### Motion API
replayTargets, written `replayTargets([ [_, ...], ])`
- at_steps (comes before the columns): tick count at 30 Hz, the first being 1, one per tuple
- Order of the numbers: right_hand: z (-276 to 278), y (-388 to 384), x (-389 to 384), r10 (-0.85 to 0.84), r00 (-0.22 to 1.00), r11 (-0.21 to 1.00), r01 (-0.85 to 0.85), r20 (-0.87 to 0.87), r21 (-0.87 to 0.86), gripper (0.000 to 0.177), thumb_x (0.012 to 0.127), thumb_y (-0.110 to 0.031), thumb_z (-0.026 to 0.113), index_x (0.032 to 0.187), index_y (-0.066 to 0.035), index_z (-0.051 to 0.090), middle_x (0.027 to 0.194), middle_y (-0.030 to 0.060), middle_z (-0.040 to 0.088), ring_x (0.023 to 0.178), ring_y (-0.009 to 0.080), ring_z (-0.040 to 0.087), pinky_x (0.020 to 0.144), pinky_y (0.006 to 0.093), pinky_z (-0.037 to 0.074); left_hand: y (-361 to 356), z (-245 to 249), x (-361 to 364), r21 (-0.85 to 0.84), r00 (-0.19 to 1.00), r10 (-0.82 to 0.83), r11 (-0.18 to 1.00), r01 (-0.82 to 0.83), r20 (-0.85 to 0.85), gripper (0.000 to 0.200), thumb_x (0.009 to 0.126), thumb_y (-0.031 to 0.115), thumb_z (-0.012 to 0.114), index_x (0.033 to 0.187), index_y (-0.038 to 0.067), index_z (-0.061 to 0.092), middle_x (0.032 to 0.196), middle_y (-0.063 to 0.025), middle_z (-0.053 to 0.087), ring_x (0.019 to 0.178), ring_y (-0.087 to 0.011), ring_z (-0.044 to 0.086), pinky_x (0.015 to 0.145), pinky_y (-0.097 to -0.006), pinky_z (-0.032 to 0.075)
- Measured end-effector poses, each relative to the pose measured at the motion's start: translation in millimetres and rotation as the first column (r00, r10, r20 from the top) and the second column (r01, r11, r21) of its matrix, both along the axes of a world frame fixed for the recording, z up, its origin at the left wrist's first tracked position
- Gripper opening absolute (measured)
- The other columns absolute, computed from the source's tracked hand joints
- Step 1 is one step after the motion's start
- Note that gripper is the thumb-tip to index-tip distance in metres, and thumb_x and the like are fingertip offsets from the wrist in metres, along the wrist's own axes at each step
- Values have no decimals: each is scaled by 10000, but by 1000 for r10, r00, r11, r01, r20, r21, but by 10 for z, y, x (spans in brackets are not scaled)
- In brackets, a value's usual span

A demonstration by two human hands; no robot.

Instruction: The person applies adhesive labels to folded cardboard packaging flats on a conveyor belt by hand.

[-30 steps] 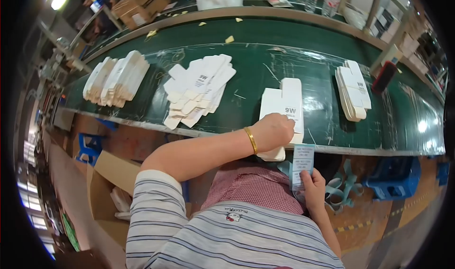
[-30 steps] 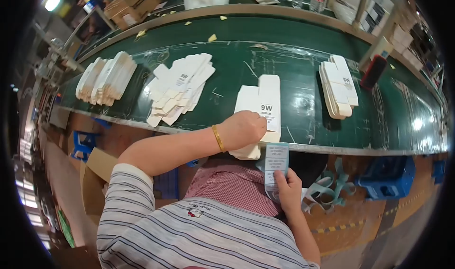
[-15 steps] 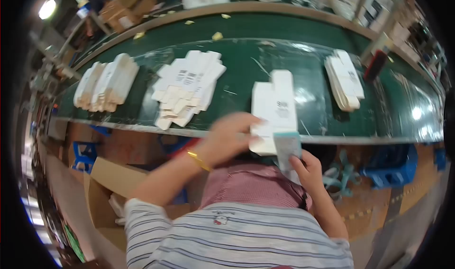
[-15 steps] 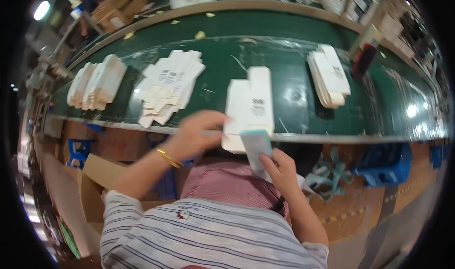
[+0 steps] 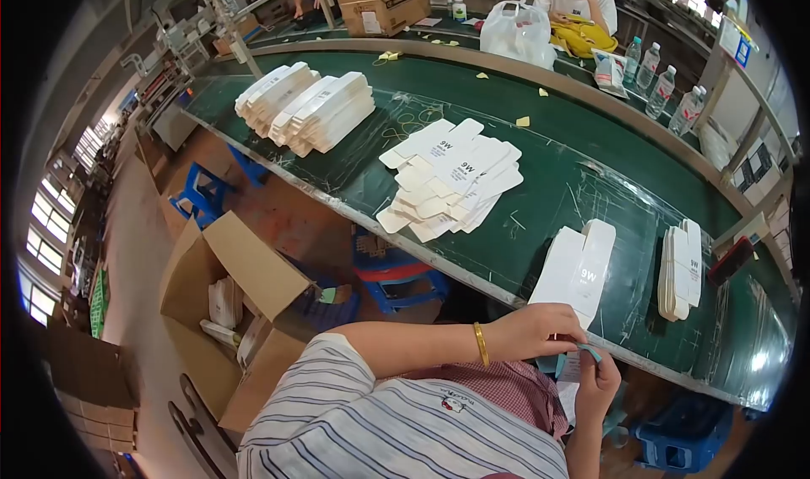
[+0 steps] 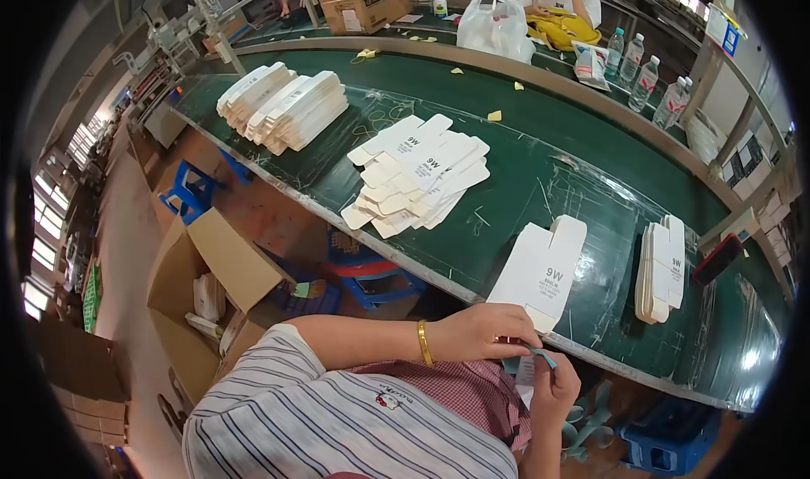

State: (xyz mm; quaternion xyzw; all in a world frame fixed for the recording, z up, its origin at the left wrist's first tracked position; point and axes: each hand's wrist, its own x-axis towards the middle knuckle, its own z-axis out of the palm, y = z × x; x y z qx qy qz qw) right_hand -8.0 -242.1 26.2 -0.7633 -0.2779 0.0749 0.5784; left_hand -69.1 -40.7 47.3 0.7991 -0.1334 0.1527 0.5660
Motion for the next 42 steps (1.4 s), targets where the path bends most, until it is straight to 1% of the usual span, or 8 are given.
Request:
replayTargets([
  [7,199,130,-43,-56,997,988,62,50,-143,146,910,-78,616,829,41,636,706,113,591,629,181,555,596,297,430,-2,-62,39,-64,986,-26,998,16,-162,165,861,124,694,1007,54,726,923,-84,687,832,-195,644,730,-295,506],
  [13,64,162,5,-29,949,999,34,-313,11,191,926,-132,614,1026,19,676,800,89,648,722,137,586,664,283,474,56,35,158,6,969,79,997,-80,-235,178,849,97,703,1012,39,743,902,-101,716,777,-188,660,704,-279,507],
  [18,-89,80,70,-19,940,1000,15,-340,-16,222,919,-155,643,1034,32,677,822,59,664,728,101,574,649,269,467,99,-4,254,113,982,89,991,-71,-167,182,845,69,703,1015,17,741,904,-112,723,758,-174,668,683,-270,515],
  [24,-79,173,108,-101,825,994,105,-556,-24,234,924,-168,644,1036,34,681,817,52,674,732,80,570,648,255,466,133,-78,380,-18,965,88,995,-95,-248,166,848,54,695,1001,13,741,905,-99,716,786,-148,653,681,-263,509],
  [30,-161,132,185,34,904,986,-100,-427,-134,262,973,-189,578,1097,28,656,882,38,684,765,83,587,693,243,478,367,-67,558,99,943,73,994,-43,-326,219,860,66,681,1072,40,729,927,-89,698,750,-133,628,679,-252,501],
  [33,-56,222,223,-25,735,998,-19,-677,-57,266,988,-150,555,1144,50,636,964,55,681,823,85,612,722,239,497,426,11,628,3,928,86,996,-91,-363,242,872,63,661,1108,51,715,947,-85,680,785,-134,629,683,-262,508],
  [37,-108,397,278,-53,464,976,213,-884,54,275,981,-137,567,1132,83,630,987,84,692,821,98,638,727,242,512,631,-275,654,263,980,192,949,-172,-53,222,857,33,648,1070,41,708,922,-90,639,839,-213,631,709,-312,523],
  [42,-160,512,364,-91,438,964,262,-894,31,248,978,-129,569,1103,74,640,969,77,693,806,98,638,720,242,514,665,-489,626,434,995,67,896,-95,80,293,787,15,682,1078,41,711,919,-76,621,799,-227,592,694,-324,498],
])
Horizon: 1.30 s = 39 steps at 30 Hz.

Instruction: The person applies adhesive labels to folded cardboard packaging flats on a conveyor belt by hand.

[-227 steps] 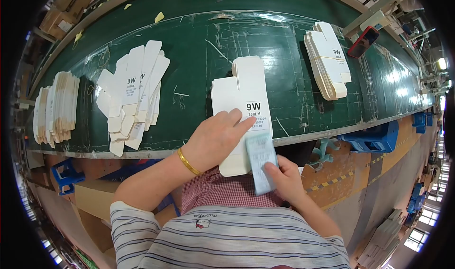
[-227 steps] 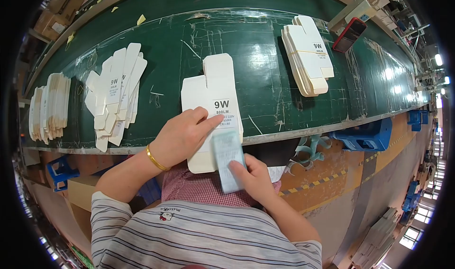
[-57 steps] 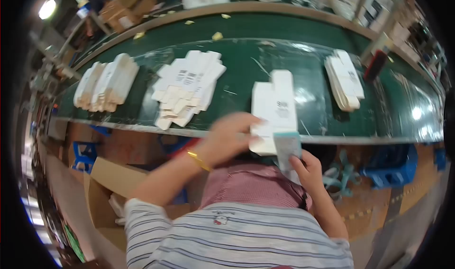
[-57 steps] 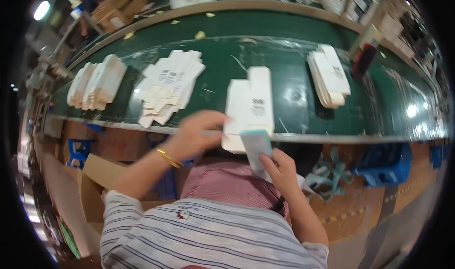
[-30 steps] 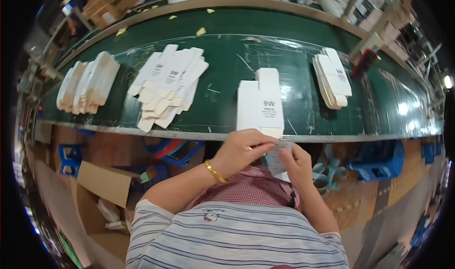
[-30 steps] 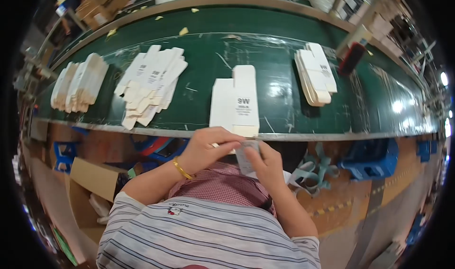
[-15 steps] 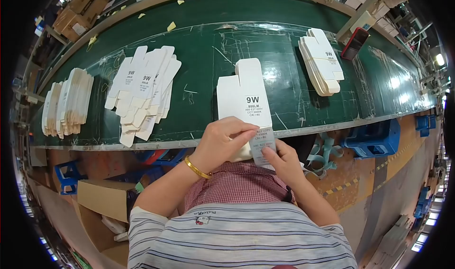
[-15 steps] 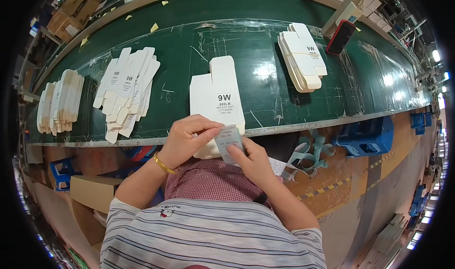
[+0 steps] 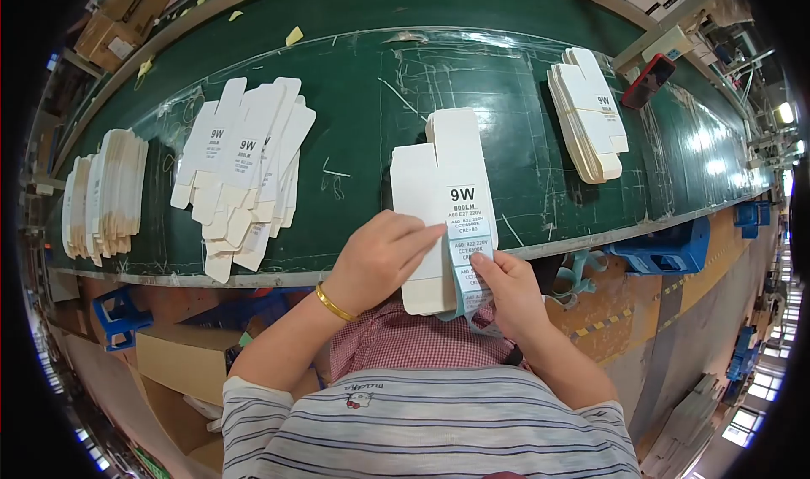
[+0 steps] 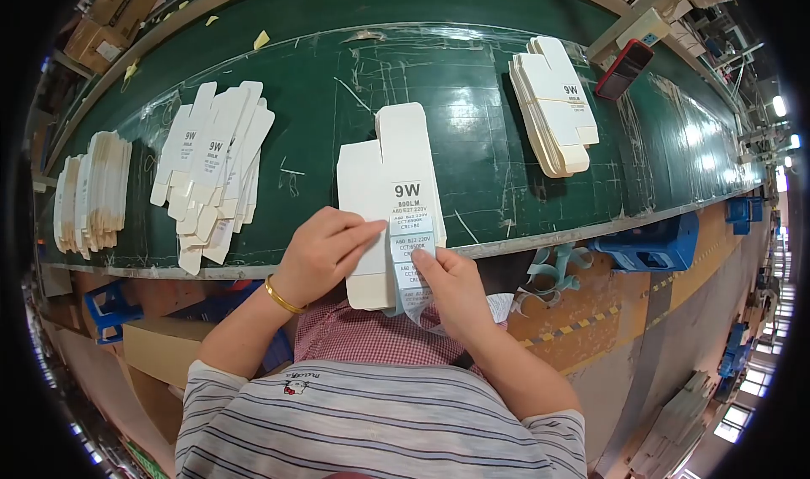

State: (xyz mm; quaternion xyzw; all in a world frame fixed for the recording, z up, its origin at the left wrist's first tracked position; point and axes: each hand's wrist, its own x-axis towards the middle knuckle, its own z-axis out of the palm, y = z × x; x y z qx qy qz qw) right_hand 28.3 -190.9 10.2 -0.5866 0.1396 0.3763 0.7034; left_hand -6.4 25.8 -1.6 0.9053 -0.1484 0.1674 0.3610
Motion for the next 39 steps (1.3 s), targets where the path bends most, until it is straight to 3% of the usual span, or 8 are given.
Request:
replayTargets([
  [7,0,14,34,-15,996,999,12,-84,-38,286,978,-155,577,1128,82,632,971,81,686,816,98,622,719,243,504,-53,-18,48,63,1000,-25,998,25,2,398,734,-13,670,1124,58,703,850,-43,553,767,-203,522,700,-323,458],
  [13,17,18,87,-36,990,999,33,-136,-22,282,974,-150,584,1132,78,632,963,82,688,806,95,627,709,241,506,-84,-6,83,66,1000,0,998,1,-15,396,731,-13,669,1119,52,706,847,-43,549,762,-199,516,697,-325,455],
  [19,2,30,114,-71,986,997,68,-149,-27,236,966,-116,579,1085,81,632,913,97,698,720,114,663,606,244,544,-102,16,99,94,999,13,996,-9,-39,380,732,-14,670,1104,52,712,842,-47,556,768,-203,524,697,-327,462],
  [22,4,2,119,-31,984,999,29,-173,-15,267,971,-150,592,1110,74,635,954,78,689,793,93,627,691,237,504,-111,33,110,98,999,17,995,-13,-44,373,735,-13,670,1100,52,713,835,-48,557,768,-205,527,688,-325,466],
  [28,-57,-5,99,-84,984,996,87,-159,13,216,961,-106,589,1074,71,636,916,100,703,720,116,671,607,252,553,-115,44,139,112,999,12,994,-6,-49,362,738,-3,673,1094,52,712,833,-48,558,761,-207,529,675,-321,470],
  [34,-88,-28,99,-70,982,998,69,-177,-9,218,965,-116,585,1069,68,636,916,98,703,722,115,671,611,247,550,-123,101,204,199,993,-7,980,31,-120,380,758,28,671,1132,90,696,794,-33,531,721,-195,512,640,-316,467],
  [37,-142,-66,69,-46,991,999,46,-126,-1,239,967,-136,591,1092,62,639,922,77,698,737,92,646,628,233,526,-125,82,231,250,992,-8,967,40,-129,382,770,46,675,1146,113,694,770,-32,504,708,-195,507,621,-312,465],
  [39,-239,-161,-21,43,999,998,-42,14,-44,253,968,-146,595,1110,57,642,927,58,691,746,77,618,640,228,505,-121,103,243,257,990,-17,965,53,-139,372,781,55,672,1148,120,694,766,-35,499,708,-197,509,615,-309,466],
])
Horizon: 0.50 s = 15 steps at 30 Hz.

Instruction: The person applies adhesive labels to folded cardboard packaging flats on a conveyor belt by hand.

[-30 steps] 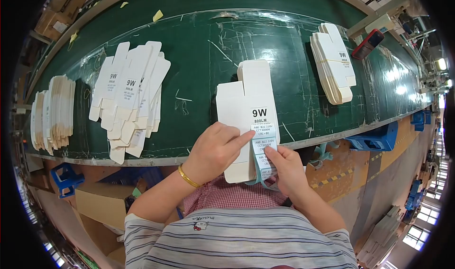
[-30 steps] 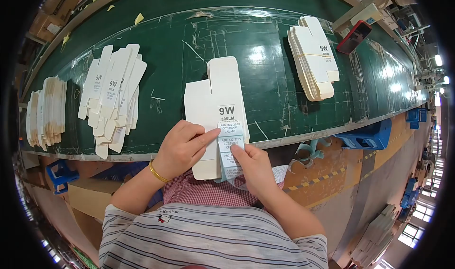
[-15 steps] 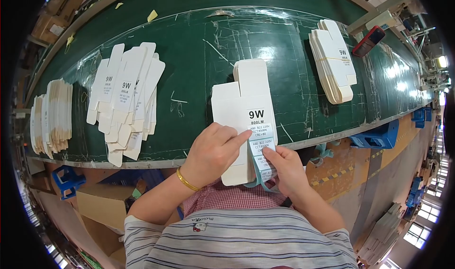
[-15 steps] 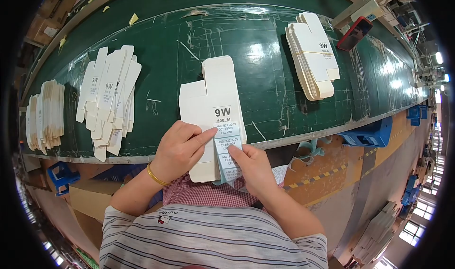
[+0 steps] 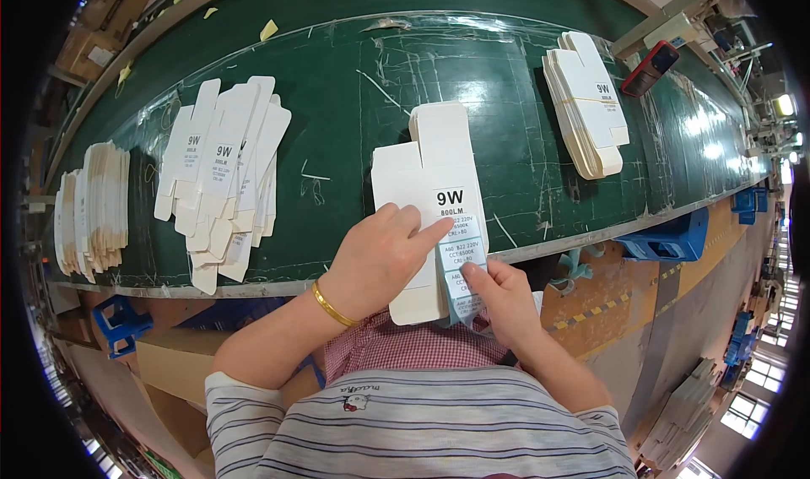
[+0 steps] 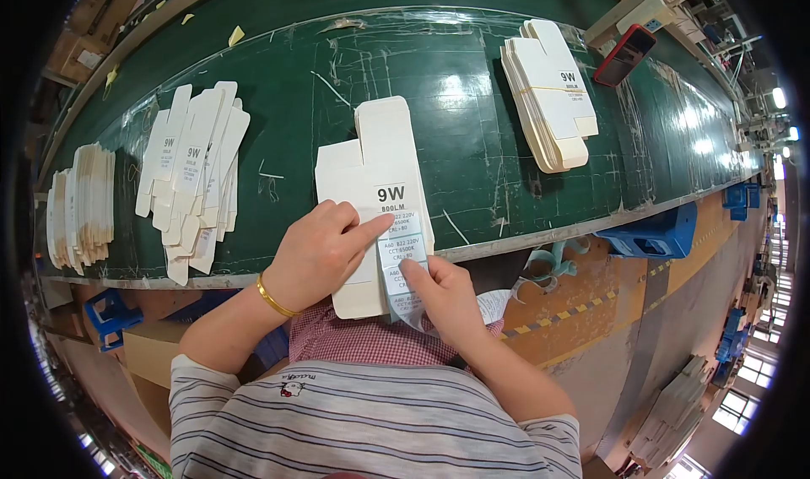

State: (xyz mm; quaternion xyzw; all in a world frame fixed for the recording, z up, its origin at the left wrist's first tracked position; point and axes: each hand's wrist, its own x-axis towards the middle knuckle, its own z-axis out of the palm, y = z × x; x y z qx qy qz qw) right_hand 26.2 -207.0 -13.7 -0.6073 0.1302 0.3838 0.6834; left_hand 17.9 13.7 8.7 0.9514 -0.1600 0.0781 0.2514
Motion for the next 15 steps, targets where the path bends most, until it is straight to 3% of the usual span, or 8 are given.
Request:
replayTargets([
  [9,227,-374,-208,302,928,947,-266,219,-181,204,937,-138,634,1059,18,682,904,14,679,786,44,560,696,215,463,-56,10,-51,73,999,5,997,-9,53,340,803,74,663,1139,119,693,774,-45,503,714,-203,518,616,-316,467],
  [15,192,-725,-293,205,859,969,-111,470,-219,222,921,-157,647,1059,14,677,892,48,685,806,86,585,715,251,474,-117,64,-166,222,982,-84,974,45,169,304,808,105,666,1108,140,701,755,-44,501,691,-194,534,593,-317,465],
])
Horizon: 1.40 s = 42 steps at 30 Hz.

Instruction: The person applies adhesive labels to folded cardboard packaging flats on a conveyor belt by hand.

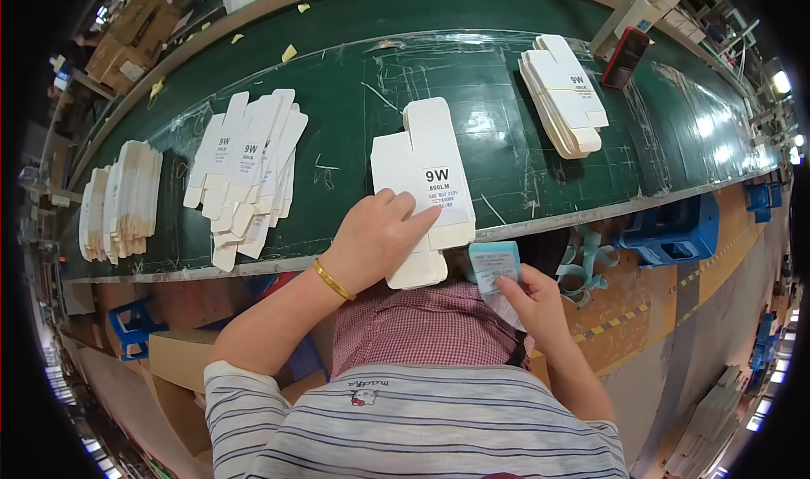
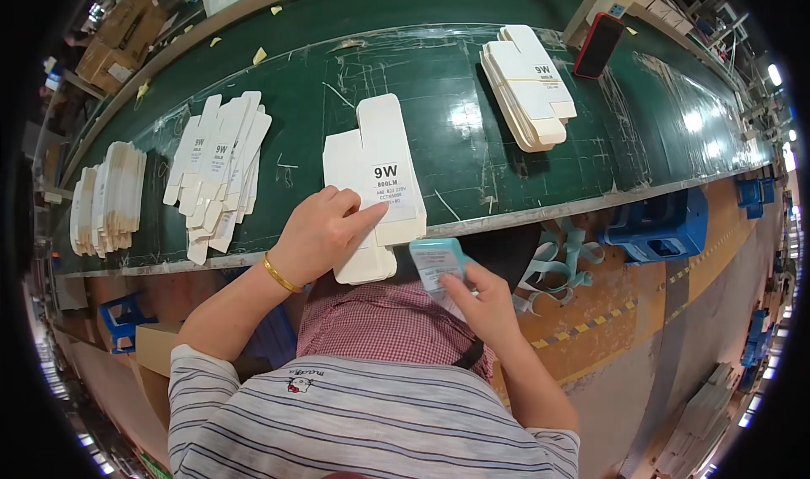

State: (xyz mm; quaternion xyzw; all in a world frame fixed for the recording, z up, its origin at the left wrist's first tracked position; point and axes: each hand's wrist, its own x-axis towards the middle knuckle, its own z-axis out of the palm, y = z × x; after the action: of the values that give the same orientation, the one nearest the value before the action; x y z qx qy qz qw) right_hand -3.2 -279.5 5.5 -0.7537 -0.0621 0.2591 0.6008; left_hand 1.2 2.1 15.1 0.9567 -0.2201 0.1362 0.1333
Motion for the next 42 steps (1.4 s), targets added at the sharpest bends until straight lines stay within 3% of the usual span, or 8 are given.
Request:
replayTargets([
  [9,-146,-36,-60,-42,999,994,41,9,106,208,918,-153,640,1020,27,664,838,18,643,770,71,546,683,238,448,-284,72,149,71,998,58,996,-57,-2,468,782,300,731,1182,85,618,907,-71,570,841,-228,572,720,-339,504],
  [12,-80,-42,81,-71,997,985,63,42,159,204,914,-141,645,1015,34,674,840,0,640,767,56,535,675,226,441,-274,-42,156,149,988,-47,989,25,150,235,795,185,696,992,66,652,860,-27,606,791,-199,595,687,-310,527],
  [20,804,-216,574,91,674,960,136,733,-244,111,847,-53,684,939,9,689,766,111,620,652,185,572,603,309,460,-46,491,55,238,970,-195,958,157,146,134,697,73,630,825,41,607,771,-66,574,715,-240,609,615,-347,509],
  [26,1489,-264,595,-182,626,979,187,758,81,105,858,-66,697,886,33,674,652,29,530,626,82,483,541,268,403,1149,901,-402,326,950,25,936,-131,312,229,733,54,673,959,17,669,963,-105,671,861,-273,642,741,-372,520],
  [29,1307,-199,633,-57,653,994,104,755,-15,128,872,-80,688,836,36,649,626,25,465,603,90,428,525,280,369,1739,652,-595,403,926,249,845,-351,284,295,754,79,710,1044,40,680,1056,-108,659,947,-283,624,814,-361,519],
  [32,933,70,605,88,709,996,-54,700,-70,206,882,-111,687,775,38,594,626,58,433,585,125,395,527,305,354,1318,462,-652,-29,908,372,927,-374,192,335,801,97,718,1131,64,675,1160,-107,634,1055,-255,605,885,-338,508],
  [35,618,345,411,181,802,983,-169,570,-74,258,883,-142,694,759,41,561,644,89,443,584,151,399,539,313,360,290,511,-571,-719,964,179,642,-266,-197,371,832,83,713,1199,74,658,1220,-94,614,1104,-190,588,881,-315,513],
  [42,499,401,248,243,829,963,-268,504,-22,225,870,-190,696,987,-3,653,883,107,634,747,174,595,670,294,469,-358,306,-502,-871,893,-147,331,-362,-426,292,836,46,724,1126,22,692,1038,-64,670,918,-118,631,806,-243,523],
])
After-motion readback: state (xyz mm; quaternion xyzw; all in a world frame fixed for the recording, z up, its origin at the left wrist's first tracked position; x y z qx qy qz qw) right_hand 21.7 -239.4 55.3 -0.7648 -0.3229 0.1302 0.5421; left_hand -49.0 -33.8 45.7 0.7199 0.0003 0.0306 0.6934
